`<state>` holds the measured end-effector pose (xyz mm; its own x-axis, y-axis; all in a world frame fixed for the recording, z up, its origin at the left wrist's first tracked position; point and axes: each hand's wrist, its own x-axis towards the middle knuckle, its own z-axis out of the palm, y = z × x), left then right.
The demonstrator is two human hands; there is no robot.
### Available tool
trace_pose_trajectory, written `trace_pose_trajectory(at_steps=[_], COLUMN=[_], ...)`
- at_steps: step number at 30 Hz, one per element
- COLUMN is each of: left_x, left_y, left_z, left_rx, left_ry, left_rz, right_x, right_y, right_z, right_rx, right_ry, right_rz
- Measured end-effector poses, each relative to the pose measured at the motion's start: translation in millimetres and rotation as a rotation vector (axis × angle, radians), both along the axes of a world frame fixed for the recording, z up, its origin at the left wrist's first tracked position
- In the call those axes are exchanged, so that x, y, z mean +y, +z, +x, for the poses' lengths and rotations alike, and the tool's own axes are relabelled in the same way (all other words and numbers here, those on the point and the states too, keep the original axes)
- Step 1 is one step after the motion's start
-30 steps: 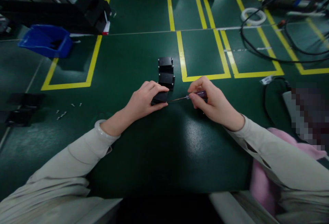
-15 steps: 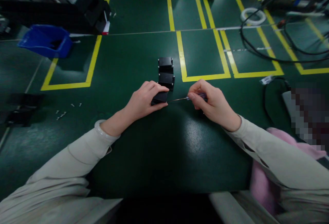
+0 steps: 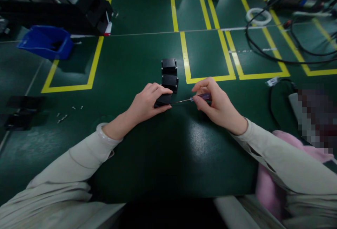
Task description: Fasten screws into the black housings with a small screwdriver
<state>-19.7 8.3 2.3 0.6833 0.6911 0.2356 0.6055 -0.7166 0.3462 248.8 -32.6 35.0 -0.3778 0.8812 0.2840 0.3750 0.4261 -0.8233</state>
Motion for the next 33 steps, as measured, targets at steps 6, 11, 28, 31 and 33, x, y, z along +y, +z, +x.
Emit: trace_pose_trajectory(at_steps=[6,11,28,31,33], left_x=[-0.5,-0.2,0.1,0.3,0.2], left_y=[0.8,0.7,-0.7,-1.0,-0.9], left_z=[0.6,0.4,-0.1,-0.5,-0.6], left_rx=[0.001,-0.004,-0.005,-0.003,-0.005], left_ry=[0.011,0.002,0.001,0.001,0.000], left_rz=[-0.010,-0.003,0.004,-0.001,0.001], right_x=[0.1,-0.5,0.2,0.6,0.7], right_y=[0.2,-0.1,-1.2,-0.8,-0.4], right_z=[0.4,0.0,-2.0,-1.0,0.0], right_rx=[0.020,0.033,0.019,0.018,0.013], right_ry=[0.014,-0.004,-0.049,-0.022,-0.008], right_rz=[-0.036,-0.010,-0.005,-0.021,-0.019])
